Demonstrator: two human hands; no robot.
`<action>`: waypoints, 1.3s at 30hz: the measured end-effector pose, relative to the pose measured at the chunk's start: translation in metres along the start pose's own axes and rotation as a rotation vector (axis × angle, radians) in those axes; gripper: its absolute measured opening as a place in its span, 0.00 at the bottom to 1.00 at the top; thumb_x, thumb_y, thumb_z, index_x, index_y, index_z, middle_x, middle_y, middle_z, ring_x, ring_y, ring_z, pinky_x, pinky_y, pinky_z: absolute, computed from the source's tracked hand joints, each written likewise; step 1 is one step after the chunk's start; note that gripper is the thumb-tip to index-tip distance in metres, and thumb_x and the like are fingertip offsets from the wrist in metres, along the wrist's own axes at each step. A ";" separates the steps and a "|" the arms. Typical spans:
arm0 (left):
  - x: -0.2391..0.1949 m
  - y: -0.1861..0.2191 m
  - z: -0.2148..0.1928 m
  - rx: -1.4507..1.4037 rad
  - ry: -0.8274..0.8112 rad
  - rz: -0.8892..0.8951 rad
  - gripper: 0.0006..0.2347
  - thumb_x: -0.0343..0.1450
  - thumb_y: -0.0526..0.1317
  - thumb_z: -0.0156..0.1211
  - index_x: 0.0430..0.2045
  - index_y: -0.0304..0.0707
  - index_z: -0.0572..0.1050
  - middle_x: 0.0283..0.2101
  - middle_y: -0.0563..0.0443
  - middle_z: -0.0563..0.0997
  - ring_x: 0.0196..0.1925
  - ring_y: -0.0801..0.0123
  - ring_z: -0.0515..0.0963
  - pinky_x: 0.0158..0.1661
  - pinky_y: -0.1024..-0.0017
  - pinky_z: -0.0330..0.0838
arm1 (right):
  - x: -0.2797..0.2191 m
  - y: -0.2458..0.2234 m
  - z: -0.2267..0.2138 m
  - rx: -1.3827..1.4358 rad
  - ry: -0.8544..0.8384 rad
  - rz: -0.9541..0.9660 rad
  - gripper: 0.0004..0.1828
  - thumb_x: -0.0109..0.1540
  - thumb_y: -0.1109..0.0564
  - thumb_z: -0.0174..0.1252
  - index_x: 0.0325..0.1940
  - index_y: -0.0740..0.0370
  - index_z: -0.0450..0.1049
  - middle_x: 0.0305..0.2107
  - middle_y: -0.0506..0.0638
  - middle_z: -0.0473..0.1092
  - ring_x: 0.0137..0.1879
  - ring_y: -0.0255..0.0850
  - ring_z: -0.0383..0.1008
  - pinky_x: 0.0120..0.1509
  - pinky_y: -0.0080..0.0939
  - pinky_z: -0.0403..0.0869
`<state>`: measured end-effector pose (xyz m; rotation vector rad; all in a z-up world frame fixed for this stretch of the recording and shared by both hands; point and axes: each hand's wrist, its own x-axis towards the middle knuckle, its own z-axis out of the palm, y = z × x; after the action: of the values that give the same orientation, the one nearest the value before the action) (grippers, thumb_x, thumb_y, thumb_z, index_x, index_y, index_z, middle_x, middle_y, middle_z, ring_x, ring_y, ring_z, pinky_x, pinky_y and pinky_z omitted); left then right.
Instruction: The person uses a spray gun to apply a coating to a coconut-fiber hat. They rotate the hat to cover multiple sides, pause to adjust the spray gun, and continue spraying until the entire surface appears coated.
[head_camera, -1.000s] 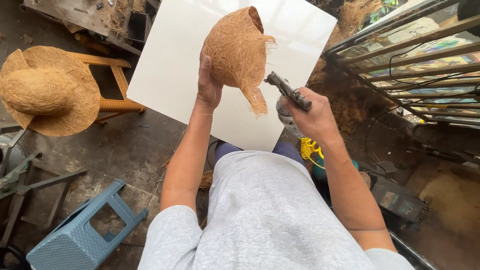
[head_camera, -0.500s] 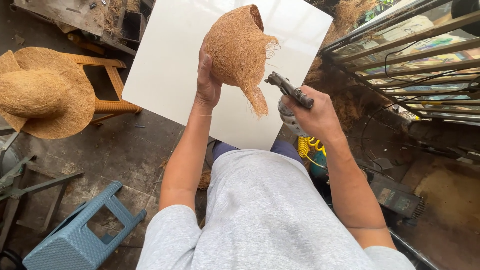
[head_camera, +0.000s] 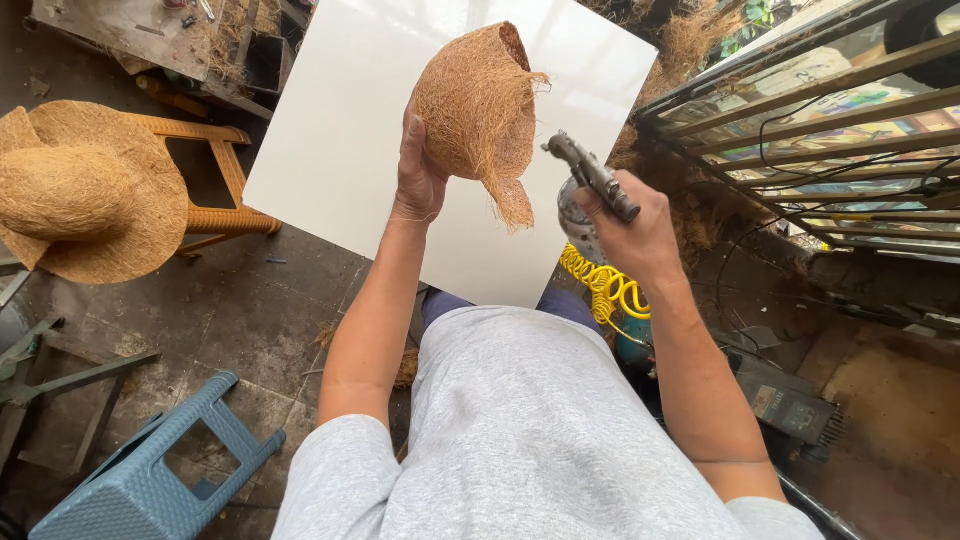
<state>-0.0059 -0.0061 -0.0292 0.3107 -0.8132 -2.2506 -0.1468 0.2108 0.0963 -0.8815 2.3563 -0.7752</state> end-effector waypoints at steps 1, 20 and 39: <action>0.001 0.000 0.001 -0.001 -0.003 0.003 0.28 0.74 0.54 0.59 0.66 0.43 0.59 0.66 0.47 0.66 0.69 0.58 0.65 0.63 0.57 0.68 | -0.002 -0.002 -0.001 -0.001 0.003 -0.003 0.29 0.63 0.31 0.54 0.26 0.57 0.60 0.21 0.44 0.62 0.27 0.37 0.57 0.29 0.43 0.56; -0.004 -0.055 -0.023 -0.147 0.175 -0.167 0.27 0.75 0.63 0.46 0.64 0.50 0.66 0.64 0.42 0.68 0.64 0.45 0.69 0.63 0.45 0.58 | 0.003 0.007 -0.003 0.229 0.165 -0.059 0.21 0.65 0.41 0.63 0.30 0.59 0.71 0.17 0.56 0.64 0.27 0.39 0.63 0.36 0.41 0.64; -0.005 -0.021 -0.013 -0.043 0.271 -0.305 0.31 0.69 0.67 0.48 0.61 0.51 0.67 0.55 0.42 0.75 0.53 0.46 0.79 0.49 0.48 0.77 | -0.011 0.009 -0.008 0.198 0.019 -0.115 0.19 0.64 0.47 0.65 0.27 0.60 0.69 0.17 0.55 0.64 0.27 0.38 0.61 0.35 0.39 0.62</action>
<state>-0.0080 0.0025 -0.0526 0.7448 -0.6046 -2.4293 -0.1480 0.2273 0.0986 -0.9326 2.2134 -1.0472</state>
